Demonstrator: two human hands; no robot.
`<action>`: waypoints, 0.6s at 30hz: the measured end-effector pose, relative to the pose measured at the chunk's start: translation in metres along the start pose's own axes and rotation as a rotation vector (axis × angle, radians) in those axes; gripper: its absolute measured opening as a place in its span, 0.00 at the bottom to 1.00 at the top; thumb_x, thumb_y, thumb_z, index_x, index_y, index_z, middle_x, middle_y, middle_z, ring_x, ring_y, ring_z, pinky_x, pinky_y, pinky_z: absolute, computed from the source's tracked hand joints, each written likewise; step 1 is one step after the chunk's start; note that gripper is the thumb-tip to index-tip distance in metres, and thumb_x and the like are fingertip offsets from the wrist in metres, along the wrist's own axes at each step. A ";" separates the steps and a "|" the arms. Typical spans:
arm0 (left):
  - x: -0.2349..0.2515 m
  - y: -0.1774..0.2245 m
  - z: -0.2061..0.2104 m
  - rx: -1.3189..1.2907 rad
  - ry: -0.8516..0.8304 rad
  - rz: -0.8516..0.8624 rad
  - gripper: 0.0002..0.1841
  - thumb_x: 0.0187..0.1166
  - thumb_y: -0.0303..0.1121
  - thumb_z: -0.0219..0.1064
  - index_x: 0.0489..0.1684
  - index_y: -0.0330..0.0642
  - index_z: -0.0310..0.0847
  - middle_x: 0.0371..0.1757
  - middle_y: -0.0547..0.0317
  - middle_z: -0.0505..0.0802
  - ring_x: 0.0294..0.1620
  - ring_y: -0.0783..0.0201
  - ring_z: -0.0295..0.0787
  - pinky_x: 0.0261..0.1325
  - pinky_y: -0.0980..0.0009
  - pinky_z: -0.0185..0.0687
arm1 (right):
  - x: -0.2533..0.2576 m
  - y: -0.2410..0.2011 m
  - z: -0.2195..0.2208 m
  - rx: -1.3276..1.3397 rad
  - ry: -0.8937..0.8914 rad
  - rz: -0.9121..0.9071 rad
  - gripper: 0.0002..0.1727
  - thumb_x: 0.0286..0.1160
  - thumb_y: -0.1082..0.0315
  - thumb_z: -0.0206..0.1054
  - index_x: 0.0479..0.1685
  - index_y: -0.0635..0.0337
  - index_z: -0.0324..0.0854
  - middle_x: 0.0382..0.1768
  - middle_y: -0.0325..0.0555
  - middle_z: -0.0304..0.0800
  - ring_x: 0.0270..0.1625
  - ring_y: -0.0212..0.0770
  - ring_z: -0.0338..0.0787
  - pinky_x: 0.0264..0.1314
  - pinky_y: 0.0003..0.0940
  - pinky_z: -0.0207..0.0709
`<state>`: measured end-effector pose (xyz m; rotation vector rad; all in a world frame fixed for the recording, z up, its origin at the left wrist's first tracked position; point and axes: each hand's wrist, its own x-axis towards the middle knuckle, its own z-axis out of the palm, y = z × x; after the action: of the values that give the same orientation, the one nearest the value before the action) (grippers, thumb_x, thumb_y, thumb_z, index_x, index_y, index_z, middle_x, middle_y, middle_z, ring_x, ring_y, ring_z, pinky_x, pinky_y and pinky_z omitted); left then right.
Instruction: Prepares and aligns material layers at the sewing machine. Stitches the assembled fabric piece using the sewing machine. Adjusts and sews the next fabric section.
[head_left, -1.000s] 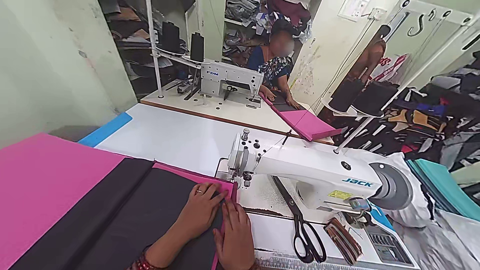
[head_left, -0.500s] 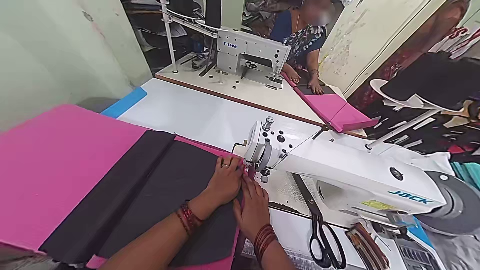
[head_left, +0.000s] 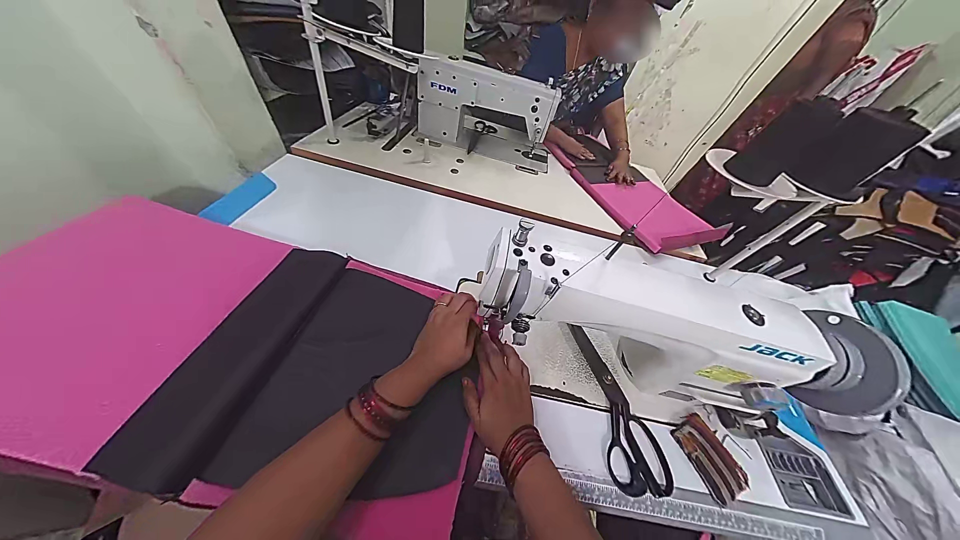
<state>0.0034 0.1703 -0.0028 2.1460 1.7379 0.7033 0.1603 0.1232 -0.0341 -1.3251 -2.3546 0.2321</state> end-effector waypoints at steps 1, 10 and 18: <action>-0.003 -0.002 -0.001 -0.009 -0.011 0.019 0.15 0.80 0.31 0.63 0.54 0.32 0.89 0.70 0.39 0.87 0.80 0.37 0.73 0.85 0.45 0.61 | 0.000 -0.001 -0.001 -0.007 -0.019 0.000 0.32 0.80 0.52 0.57 0.75 0.66 0.81 0.80 0.52 0.80 0.82 0.64 0.77 0.74 0.65 0.70; -0.032 -0.001 0.008 0.147 -0.069 0.052 0.22 0.87 0.36 0.49 0.69 0.42 0.86 0.80 0.41 0.80 0.86 0.36 0.67 0.87 0.36 0.52 | -0.003 0.005 0.003 -0.092 0.078 -0.106 0.33 0.70 0.48 0.57 0.63 0.64 0.89 0.77 0.52 0.84 0.76 0.63 0.82 0.67 0.63 0.75; -0.012 0.011 0.000 0.166 -0.229 -0.060 0.25 0.90 0.37 0.44 0.73 0.34 0.81 0.87 0.36 0.71 0.92 0.35 0.54 0.91 0.36 0.36 | 0.010 0.006 -0.001 -0.074 0.007 -0.024 0.34 0.66 0.48 0.60 0.65 0.66 0.87 0.75 0.54 0.85 0.75 0.61 0.84 0.64 0.65 0.76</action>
<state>0.0105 0.1558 0.0006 2.1704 1.7812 0.2921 0.1607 0.1345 -0.0323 -1.3287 -2.3929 0.1335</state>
